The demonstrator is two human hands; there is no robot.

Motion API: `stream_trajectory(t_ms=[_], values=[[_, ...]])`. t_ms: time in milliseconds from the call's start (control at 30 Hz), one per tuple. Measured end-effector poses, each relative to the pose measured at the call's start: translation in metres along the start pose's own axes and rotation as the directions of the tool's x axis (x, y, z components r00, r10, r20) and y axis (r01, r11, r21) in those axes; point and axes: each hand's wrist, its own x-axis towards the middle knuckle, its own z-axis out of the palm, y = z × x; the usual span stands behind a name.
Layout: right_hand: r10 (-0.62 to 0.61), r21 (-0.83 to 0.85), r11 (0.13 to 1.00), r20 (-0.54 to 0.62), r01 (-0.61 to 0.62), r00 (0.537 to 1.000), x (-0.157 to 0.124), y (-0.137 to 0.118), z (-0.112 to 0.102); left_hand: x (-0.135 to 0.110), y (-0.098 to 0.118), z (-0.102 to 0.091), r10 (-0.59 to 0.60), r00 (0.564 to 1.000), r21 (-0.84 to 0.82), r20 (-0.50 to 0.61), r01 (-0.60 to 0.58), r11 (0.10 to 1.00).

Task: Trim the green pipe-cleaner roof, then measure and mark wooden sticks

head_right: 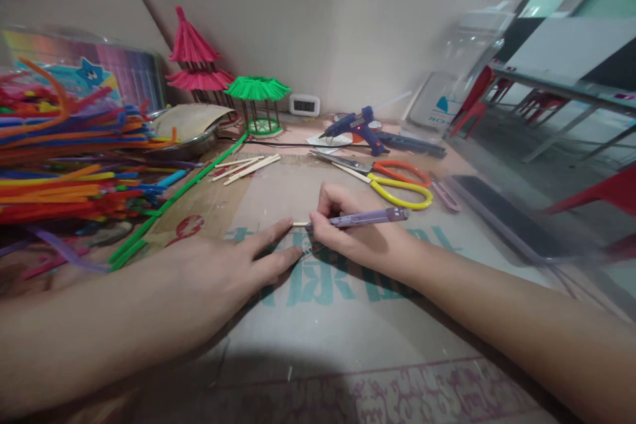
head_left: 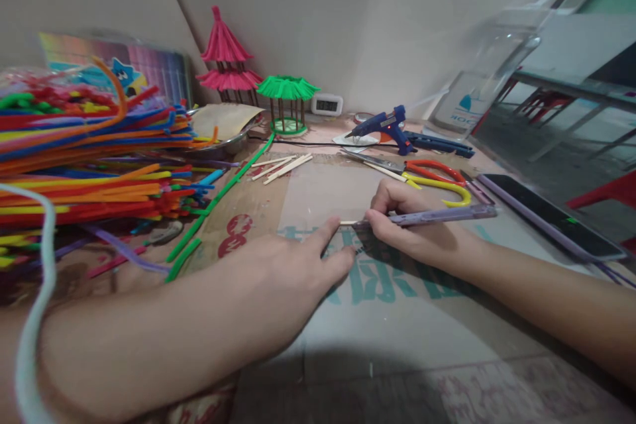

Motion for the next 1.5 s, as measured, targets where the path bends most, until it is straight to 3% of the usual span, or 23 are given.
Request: stream_trajectory(t_ms=[800,1500], values=[[-0.085,-0.076,0.994,-0.036,0.083,0.996,-0.0004,-0.0017,0.0007,0.0020,0.0036,-0.0011,-0.054,0.998,-0.020,-0.010,0.054,0.998],[-0.022,-0.055,0.998,-0.008,0.022,1.000,-0.0018,-0.0023,-0.0004,0.0015,0.0025,-0.0035,-0.007,1.000,0.038,0.004,0.007,0.999]])
